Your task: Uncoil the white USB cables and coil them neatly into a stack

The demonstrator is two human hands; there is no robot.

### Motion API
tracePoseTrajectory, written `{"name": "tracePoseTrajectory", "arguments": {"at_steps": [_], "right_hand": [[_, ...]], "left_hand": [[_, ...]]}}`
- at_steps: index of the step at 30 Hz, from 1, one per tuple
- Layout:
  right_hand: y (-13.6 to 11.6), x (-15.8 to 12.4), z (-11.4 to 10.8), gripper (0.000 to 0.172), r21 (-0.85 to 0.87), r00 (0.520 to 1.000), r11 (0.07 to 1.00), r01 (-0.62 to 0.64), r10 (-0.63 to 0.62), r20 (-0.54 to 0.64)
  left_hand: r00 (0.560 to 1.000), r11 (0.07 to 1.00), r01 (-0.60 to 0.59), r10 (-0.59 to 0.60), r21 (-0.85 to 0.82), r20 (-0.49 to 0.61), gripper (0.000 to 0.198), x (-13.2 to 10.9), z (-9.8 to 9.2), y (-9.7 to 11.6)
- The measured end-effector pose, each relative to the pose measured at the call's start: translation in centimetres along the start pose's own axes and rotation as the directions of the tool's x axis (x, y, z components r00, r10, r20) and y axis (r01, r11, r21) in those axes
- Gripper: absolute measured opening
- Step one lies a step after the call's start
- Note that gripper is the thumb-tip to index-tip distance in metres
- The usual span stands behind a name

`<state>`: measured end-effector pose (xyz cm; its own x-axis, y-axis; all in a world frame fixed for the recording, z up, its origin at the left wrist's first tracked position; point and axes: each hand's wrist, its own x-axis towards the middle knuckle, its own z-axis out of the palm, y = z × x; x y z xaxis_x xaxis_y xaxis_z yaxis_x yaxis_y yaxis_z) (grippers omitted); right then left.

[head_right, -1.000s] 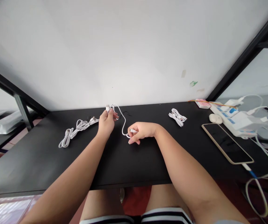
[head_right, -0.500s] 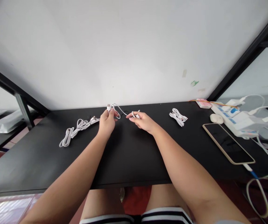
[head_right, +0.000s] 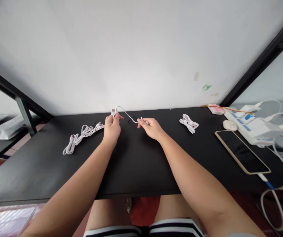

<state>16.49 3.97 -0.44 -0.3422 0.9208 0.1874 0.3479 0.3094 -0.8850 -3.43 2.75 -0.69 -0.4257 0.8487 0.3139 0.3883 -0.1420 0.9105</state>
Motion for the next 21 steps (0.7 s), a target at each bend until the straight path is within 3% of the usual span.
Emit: {"name": "tracePoseTrajectory", "arguments": {"at_steps": [7,18,21], "right_hand": [[0.37,0.4,0.07,0.05,-0.047,0.974,0.995,0.089,-0.097,-0.207],[0.68,0.72,0.3,0.053,-0.037,0.954,0.996,0.079,-0.086,-0.288],[0.7,0.68,0.31,0.055,-0.013,0.972,0.999,0.046,-0.048,-0.232]], "left_hand": [[1.0,1.0,0.013,-0.013,0.007,0.011,0.035,-0.1,0.05,0.24],[0.998,0.998,-0.068,0.068,-0.012,-0.006,0.032,-0.3,0.16,0.2],[0.998,0.997,-0.07,0.07,-0.024,-0.002,0.033,-0.29,0.06,0.25]]}}
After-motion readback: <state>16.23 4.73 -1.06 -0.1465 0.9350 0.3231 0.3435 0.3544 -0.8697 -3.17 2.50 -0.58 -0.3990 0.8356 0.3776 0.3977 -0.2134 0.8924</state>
